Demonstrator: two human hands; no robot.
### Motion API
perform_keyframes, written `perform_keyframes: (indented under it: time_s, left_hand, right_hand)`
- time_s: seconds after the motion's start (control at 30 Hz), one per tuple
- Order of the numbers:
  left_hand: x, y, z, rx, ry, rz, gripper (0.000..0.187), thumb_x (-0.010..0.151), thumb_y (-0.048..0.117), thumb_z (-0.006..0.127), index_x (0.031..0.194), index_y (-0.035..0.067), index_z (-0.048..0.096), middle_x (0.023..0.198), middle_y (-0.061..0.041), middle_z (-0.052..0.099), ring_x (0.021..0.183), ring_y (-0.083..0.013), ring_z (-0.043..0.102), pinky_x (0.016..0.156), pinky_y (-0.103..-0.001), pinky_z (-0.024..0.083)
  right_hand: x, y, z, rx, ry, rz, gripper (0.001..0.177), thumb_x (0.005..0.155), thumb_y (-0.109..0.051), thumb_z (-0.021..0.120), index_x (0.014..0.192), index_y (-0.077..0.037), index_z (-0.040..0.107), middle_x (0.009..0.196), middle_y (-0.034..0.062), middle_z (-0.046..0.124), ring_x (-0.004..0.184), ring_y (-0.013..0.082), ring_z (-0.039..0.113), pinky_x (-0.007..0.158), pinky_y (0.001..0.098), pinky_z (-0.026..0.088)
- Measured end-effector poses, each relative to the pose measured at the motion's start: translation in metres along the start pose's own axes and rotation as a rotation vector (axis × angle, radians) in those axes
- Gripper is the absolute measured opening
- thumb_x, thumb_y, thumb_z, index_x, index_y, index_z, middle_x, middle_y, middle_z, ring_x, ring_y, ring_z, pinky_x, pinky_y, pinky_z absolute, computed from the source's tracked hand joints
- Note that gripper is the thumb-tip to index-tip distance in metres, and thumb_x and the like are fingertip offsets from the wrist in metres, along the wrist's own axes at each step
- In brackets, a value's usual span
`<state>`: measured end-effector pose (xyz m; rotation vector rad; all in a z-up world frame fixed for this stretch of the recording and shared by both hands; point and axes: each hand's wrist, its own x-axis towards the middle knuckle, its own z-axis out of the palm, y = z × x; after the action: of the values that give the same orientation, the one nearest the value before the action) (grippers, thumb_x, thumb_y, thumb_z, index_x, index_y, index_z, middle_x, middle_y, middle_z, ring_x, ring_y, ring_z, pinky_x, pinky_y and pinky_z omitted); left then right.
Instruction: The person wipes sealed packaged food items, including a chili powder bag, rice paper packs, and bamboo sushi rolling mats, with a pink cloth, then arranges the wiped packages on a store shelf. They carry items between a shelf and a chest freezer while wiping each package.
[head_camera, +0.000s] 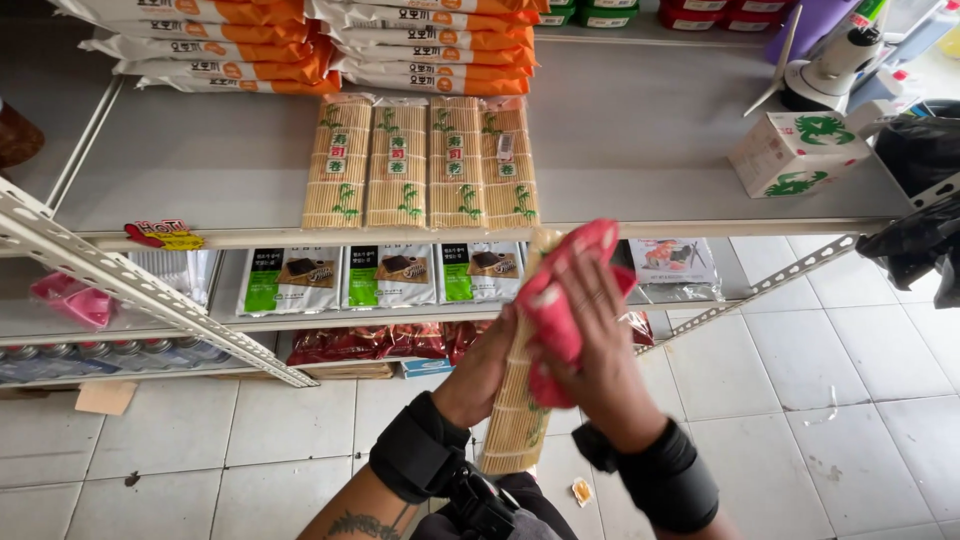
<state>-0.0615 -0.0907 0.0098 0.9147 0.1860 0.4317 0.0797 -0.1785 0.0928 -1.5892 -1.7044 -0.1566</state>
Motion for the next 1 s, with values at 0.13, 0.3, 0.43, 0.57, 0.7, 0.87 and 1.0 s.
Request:
perform_keyframes:
  time_s: [0.13,0.3,0.43,0.57,0.7,0.87,1.0]
  left_hand:
    - [0.017,0.027,0.011,-0.117,0.052,0.140,0.078,0.105,0.061,0.035,0.163,0.008,0.027,0.153,-0.015,0.047,0.138,-0.0254,0.052,0.111,-0.043,0.050]
    - [0.036,0.048,0.021,0.053,0.093,0.324,0.072,0.104,0.052,0.040,0.163,0.017,0.020,0.158,-0.015,0.044,0.144,-0.0269,0.048,0.119,-0.044,0.043]
    - [0.057,0.046,0.010,-0.130,0.141,0.265,0.064,0.107,0.051,0.035,0.155,0.009,0.034,0.147,-0.026,0.052,0.131,-0.0380,0.052,0.106,-0.060,0.046]
    - [0.093,0.010,-0.014,0.062,0.287,0.342,0.065,0.110,0.052,0.033,0.156,0.006,0.040,0.154,-0.029,0.049,0.135,-0.0310,0.050,0.104,-0.056,0.043]
    - [0.111,0.013,-0.013,0.174,0.318,0.321,0.069,0.110,0.054,0.034,0.162,0.010,0.031,0.163,-0.022,0.043,0.144,-0.0182,0.048,0.112,-0.046,0.045]
    - [0.111,0.013,-0.024,0.583,0.311,0.034,0.073,0.106,0.050,0.041,0.166,0.014,0.018,0.154,-0.017,0.048,0.108,-0.0387,0.061,0.095,-0.051,0.053]
    - [0.090,-0.005,-0.041,0.806,0.289,0.147,0.059,0.102,0.041,0.051,0.152,0.012,0.042,0.143,-0.016,0.062,0.115,-0.0214,0.070,0.098,-0.039,0.060]
  right_hand:
    - [-0.043,-0.014,0.013,0.002,-0.201,-0.089,0.092,0.076,-0.032,0.085,0.153,-0.005,0.041,0.162,0.0201,0.033,0.151,0.0423,0.027,0.119,0.0570,0.023]
    - [-0.081,0.003,0.010,0.009,-0.272,-0.089,0.078,0.075,-0.024,0.083,0.146,-0.013,0.052,0.157,0.0169,0.043,0.147,0.0387,0.035,0.116,0.0534,0.030]
    - [-0.109,0.048,0.006,0.409,-0.015,0.455,0.072,0.077,-0.005,0.075,0.145,-0.016,0.055,0.143,0.0144,0.061,0.123,0.0273,0.059,0.097,0.0399,0.052]
    - [-0.131,0.093,0.018,0.944,-0.093,0.862,0.063,0.087,-0.006,0.076,0.145,-0.010,0.053,0.120,0.0169,0.075,0.103,0.0208,0.071,0.087,0.0339,0.059]
    - [-0.103,0.110,0.014,0.943,-0.085,0.909,0.048,0.085,-0.008,0.075,0.130,0.005,0.063,0.112,0.0135,0.076,0.099,0.0172,0.071,0.085,0.0332,0.058]
    - [-0.063,0.165,0.017,1.080,0.088,1.000,0.041,0.089,-0.012,0.073,0.126,0.003,0.065,0.105,0.0097,0.073,0.093,0.0186,0.070,0.079,0.0357,0.059]
    - [-0.017,0.177,0.024,1.039,0.119,0.962,0.041,0.090,-0.013,0.074,0.126,0.002,0.063,0.105,0.0083,0.071,0.093,0.0185,0.069,0.080,0.0353,0.058]
